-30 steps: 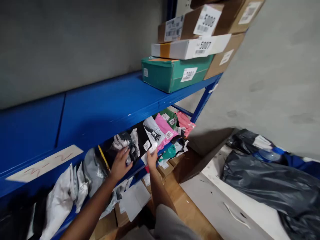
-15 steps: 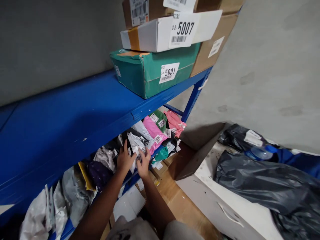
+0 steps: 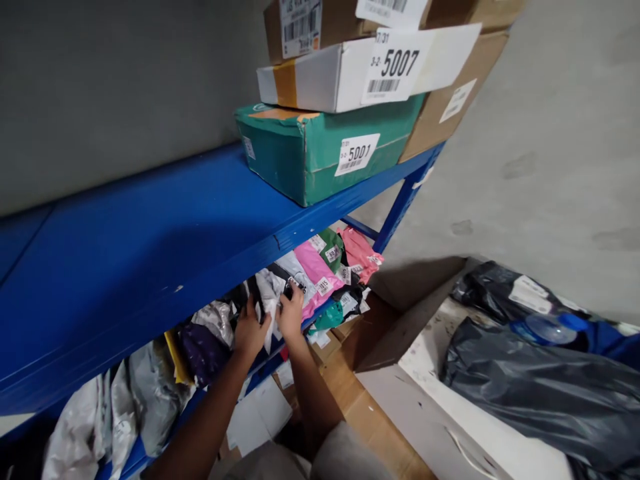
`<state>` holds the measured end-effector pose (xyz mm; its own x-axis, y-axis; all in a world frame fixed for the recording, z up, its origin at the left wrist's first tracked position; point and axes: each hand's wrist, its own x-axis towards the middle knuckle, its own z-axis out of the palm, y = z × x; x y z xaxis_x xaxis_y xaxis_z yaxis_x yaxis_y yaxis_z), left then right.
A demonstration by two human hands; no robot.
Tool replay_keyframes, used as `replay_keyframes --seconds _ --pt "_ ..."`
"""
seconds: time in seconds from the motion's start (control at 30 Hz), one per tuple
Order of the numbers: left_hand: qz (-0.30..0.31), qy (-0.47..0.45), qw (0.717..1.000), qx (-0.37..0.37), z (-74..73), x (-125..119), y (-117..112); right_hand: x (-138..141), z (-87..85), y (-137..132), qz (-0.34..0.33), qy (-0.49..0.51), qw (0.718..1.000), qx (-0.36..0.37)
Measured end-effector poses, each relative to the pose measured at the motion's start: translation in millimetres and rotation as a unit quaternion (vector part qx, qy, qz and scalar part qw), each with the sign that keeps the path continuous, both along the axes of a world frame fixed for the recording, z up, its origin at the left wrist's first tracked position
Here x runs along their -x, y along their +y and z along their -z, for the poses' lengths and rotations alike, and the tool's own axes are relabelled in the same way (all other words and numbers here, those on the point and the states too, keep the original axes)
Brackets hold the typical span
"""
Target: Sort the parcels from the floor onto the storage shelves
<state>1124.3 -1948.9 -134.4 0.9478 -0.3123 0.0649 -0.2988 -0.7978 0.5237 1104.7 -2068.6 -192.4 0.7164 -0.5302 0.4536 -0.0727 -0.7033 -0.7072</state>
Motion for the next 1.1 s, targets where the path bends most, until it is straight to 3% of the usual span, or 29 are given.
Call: replay_keyframes --seconds 0.13,0.23,0.43,0.53,0.63,0.73,0.8,0.87,0.93,1.0,1.03,1.1 --pt "-0.007 0.011 0.998 -0.055 9.4 3 -17 -15 -3.0 -24 0.004 0.085 0.996 -0.006" --pt "0.0 0.043 0.996 -0.074 7.1 4 -25 -17 -6.2 -33 0.033 0.112 0.992 0.048" --pt "0.016 0.08 0.994 -0.066 3.1 18 -23 3 -15.9 -39 0.005 0.305 0.952 0.015" --pt "0.029 0.095 0.993 -0.062 12.3 30 -30 29 -3.2 -43 -0.002 0.292 0.956 0.019" --pt "0.056 0.103 0.989 -0.086 22.1 35 -42 49 16.6 -52 0.049 0.269 0.962 -0.015" --pt "0.068 0.114 0.987 -0.095 16.6 32 -36 57 19.7 -55 0.074 0.214 0.974 -0.025" --pt "0.108 0.101 0.986 -0.075 3.2 31 -16 61 7.0 -44 0.121 0.089 0.989 0.017" --pt "0.138 0.047 0.988 -0.042 -11.4 31 11 65 -11.3 -20 0.14 -0.067 0.985 0.072" --pt "0.077 0.014 0.996 -0.034 -21.0 27 37 64 -26.6 13 0.035 -0.147 0.983 0.102" --pt "-0.034 0.049 0.997 -0.054 -23.0 17 52 52 -32.9 47 -0.12 -0.126 0.98 0.094" --pt "-0.076 0.078 0.992 -0.063 -21.4 9 55 43 -32.0 62 -0.165 -0.093 0.979 0.081" --pt "-0.105 0.112 0.986 -0.061 -15.1 -8 55 20 -23.5 80 -0.161 -0.018 0.986 0.048"
